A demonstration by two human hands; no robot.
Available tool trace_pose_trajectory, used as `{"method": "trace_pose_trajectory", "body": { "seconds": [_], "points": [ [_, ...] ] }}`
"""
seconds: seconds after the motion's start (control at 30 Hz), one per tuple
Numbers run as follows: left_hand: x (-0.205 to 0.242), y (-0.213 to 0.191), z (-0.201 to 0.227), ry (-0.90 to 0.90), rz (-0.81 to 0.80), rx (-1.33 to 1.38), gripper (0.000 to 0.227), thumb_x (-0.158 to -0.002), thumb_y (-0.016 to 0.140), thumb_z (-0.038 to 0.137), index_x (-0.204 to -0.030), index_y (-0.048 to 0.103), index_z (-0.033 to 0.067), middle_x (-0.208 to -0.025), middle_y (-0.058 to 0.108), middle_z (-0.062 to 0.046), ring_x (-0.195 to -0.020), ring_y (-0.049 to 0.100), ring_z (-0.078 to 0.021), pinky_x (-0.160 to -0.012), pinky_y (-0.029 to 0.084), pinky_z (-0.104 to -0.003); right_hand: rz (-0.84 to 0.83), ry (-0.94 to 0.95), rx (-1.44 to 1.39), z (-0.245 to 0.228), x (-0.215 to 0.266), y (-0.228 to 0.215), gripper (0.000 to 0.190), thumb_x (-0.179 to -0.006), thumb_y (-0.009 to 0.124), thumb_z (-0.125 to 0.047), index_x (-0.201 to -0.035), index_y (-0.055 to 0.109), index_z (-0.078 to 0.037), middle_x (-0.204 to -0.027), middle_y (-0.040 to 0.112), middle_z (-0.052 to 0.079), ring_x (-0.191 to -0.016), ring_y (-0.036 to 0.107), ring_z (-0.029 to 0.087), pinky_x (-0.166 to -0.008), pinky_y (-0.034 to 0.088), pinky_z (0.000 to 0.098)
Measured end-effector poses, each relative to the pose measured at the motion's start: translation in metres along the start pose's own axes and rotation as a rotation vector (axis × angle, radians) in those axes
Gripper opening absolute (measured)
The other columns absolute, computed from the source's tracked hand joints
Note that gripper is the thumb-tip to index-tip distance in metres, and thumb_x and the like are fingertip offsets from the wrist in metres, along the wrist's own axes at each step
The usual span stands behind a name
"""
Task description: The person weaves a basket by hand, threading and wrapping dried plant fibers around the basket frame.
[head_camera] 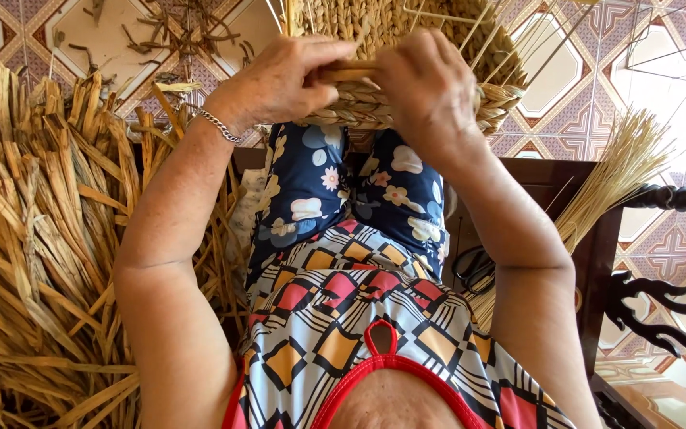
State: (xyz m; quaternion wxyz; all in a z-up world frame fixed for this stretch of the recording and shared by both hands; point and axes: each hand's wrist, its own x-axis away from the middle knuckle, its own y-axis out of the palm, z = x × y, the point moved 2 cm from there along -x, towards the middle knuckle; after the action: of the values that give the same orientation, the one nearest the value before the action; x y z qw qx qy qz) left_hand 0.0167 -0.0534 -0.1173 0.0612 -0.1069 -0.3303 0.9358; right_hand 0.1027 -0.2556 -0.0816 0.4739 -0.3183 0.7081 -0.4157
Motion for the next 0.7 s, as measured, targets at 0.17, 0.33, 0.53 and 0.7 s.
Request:
{"method": "trace_pose_trajectory", "body": {
  "seconds": [0.17,0.33,0.53,0.7],
  "points": [
    [-0.004,0.010,0.002,0.007,-0.079,-0.163,0.026,-0.085,0.084,0.021,-0.101,0.067,0.0088,-0.085,0.063,-0.005,-0.077,0.060,-0.0169,-0.074,0.058,-0.035,0.128,-0.201,0.056,0.007,-0.014,-0.008,0.007,-0.101,0.075,-0.006,-0.097,0.070,-0.006,-0.080,0.062,0.004,-0.062,0.059,0.012,-0.049,0.049,0.0258],
    [-0.002,0.047,-0.028,0.023,0.151,-0.332,0.016,-0.106,0.076,0.013,-0.109,0.061,0.0117,-0.093,0.061,-0.004,-0.080,0.063,-0.0183,-0.075,0.060,-0.035,-0.181,0.167,-0.408,0.061,0.000,0.024,0.017,-0.113,0.072,-0.016,-0.099,0.072,-0.006,-0.085,0.072,0.005,-0.065,0.067,0.006,-0.049,0.052,0.0207],
    [0.009,0.029,-0.001,0.308,0.381,-0.467,0.012,-0.108,0.065,0.011,-0.106,0.053,0.0103,-0.124,0.056,-0.008,-0.089,0.071,-0.0165,-0.070,0.066,-0.017,0.093,0.062,-0.088,0.027,0.005,0.015,0.043,-0.103,0.077,-0.047,-0.090,0.062,-0.009,-0.080,0.065,0.002,-0.066,0.062,0.012,-0.057,0.050,0.0320],
    [0.015,0.040,-0.021,0.258,0.326,-0.400,0.014,-0.113,0.057,-0.002,-0.120,0.047,0.0040,-0.108,0.064,-0.009,-0.077,0.070,-0.0134,-0.057,0.060,-0.019,0.148,0.120,0.129,0.040,0.025,0.061,0.051,-0.100,0.075,-0.057,-0.084,0.052,-0.014,-0.067,0.053,-0.002,-0.056,0.053,0.014,-0.048,0.043,0.0343]
  ]
}}
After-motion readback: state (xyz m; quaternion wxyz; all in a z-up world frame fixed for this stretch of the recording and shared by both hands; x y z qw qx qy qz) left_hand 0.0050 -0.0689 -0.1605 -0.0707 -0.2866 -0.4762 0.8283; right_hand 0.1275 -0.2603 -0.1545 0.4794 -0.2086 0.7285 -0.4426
